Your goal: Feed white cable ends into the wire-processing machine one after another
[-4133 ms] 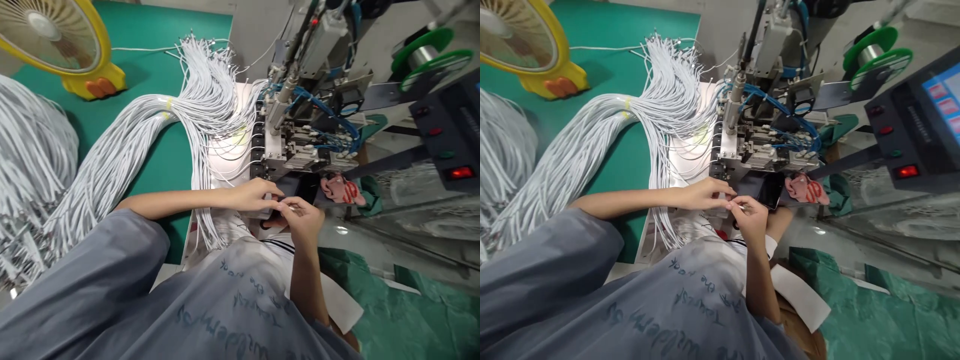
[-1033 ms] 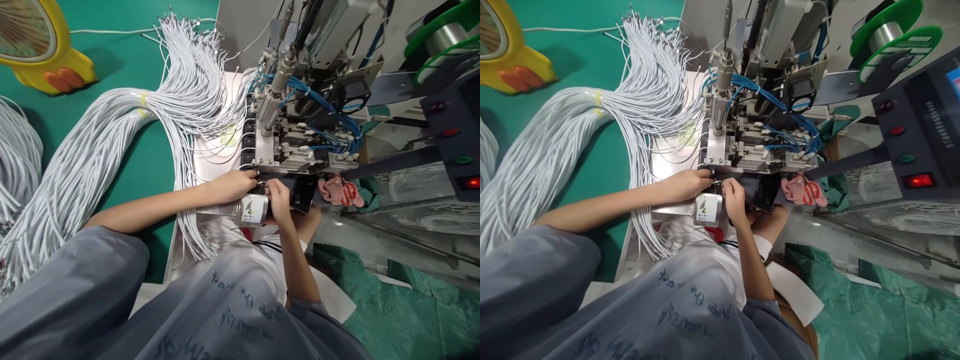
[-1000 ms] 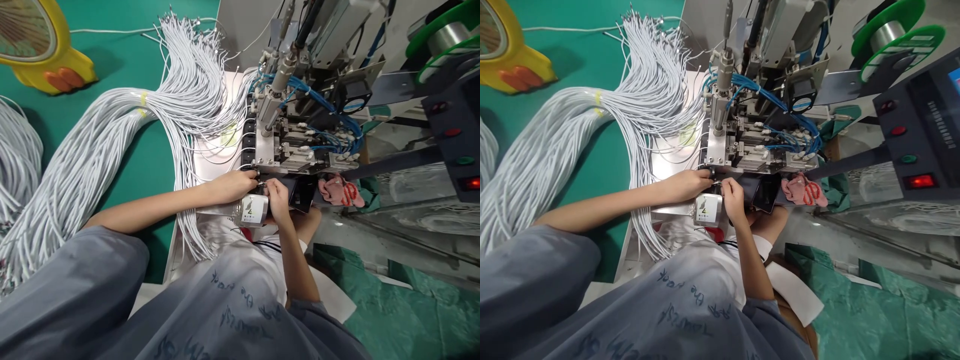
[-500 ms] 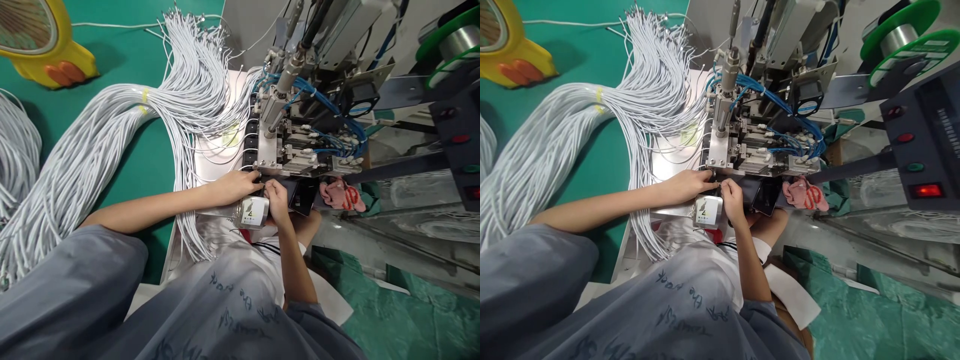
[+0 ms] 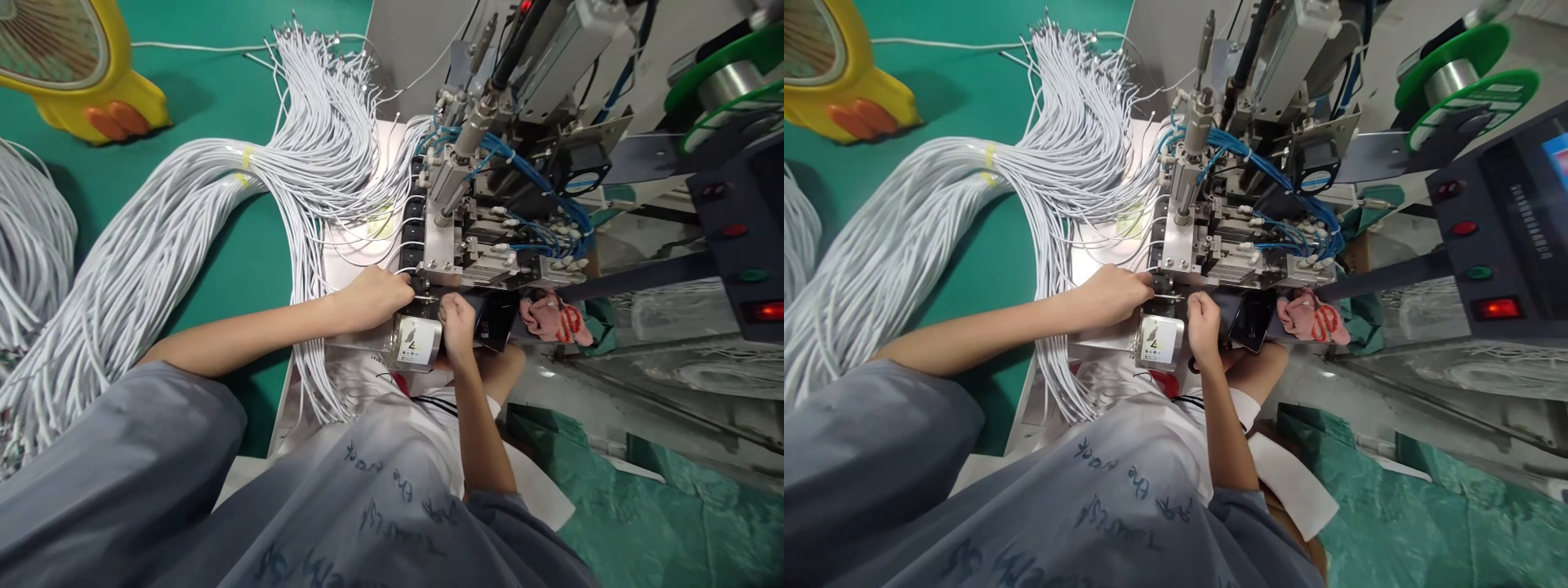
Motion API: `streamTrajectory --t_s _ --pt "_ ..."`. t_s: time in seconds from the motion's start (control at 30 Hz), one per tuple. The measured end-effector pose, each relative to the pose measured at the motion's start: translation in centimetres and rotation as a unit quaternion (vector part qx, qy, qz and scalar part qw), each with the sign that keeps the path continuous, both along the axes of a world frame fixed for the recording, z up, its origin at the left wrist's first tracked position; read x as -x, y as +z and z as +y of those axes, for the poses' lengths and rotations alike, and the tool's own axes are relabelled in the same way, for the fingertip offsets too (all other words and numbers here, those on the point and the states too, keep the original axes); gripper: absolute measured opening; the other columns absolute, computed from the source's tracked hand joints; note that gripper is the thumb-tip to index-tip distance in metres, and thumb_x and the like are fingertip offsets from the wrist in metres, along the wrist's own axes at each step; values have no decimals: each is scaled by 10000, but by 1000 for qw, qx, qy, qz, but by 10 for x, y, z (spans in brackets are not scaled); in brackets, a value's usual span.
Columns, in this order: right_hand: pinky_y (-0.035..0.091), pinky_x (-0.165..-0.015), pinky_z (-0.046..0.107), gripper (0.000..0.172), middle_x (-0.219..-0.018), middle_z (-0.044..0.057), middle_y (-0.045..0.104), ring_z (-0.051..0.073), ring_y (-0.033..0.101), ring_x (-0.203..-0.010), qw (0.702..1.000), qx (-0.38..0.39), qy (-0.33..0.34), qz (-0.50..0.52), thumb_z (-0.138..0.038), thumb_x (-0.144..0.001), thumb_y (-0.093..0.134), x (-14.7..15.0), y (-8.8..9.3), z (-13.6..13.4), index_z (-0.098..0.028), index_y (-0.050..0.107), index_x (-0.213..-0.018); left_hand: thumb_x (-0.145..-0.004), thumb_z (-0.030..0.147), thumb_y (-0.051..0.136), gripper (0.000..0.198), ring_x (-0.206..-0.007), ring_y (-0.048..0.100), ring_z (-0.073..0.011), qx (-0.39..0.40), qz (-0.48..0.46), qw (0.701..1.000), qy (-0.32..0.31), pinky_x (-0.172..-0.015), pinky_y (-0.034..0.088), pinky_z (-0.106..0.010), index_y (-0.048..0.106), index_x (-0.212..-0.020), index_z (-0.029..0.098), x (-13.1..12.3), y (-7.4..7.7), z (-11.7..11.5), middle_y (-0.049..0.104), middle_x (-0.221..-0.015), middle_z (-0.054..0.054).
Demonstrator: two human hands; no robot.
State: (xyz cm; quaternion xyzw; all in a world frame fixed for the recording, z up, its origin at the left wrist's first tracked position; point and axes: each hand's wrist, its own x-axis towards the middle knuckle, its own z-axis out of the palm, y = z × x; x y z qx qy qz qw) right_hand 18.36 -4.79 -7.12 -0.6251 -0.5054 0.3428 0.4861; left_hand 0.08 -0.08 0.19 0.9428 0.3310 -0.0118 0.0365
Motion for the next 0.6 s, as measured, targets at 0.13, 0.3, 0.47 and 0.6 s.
streamTrajectory --t_s 0.13,0.3,0.47,0.6 --pt "360 -525 252 281 -559 -22 498 116 452 -527 990 -76 -79 -92 -330 -874 429 26 29 -45 -189 534 -656 -830 55 391 286 -620 611 -183 -38 4 998 56 -486 297 -273 657 -926 98 2 -6 7 621 -807 -121" --pt "460 -555 297 190 -680 27 686 161 599 -563 961 42 266 -63 -329 -854 514 92 20 -90 -244 683 -864 -842 29 361 322 -676 626 -206 -39 12 997 72 -499 298 -272 647 -978 86 4 -5 13 630 -818 -137" --pt "532 -597 341 118 -797 61 716 215 656 -677 956 96 268 67 -331 -802 568 133 -23 -90 -264 665 -799 -815 0 376 300 -711 628 -196 -29 7 997 65 -527 311 -272 659 -876 81 1 2 11 638 -855 -150" --pt "537 -561 328 85 -696 56 675 207 639 -614 962 121 224 96 -336 -766 600 138 -26 -91 -259 613 -733 -815 20 389 284 -650 607 -186 -20 -29 999 33 -500 290 -284 640 -933 84 -5 12 -6 627 -833 -129"
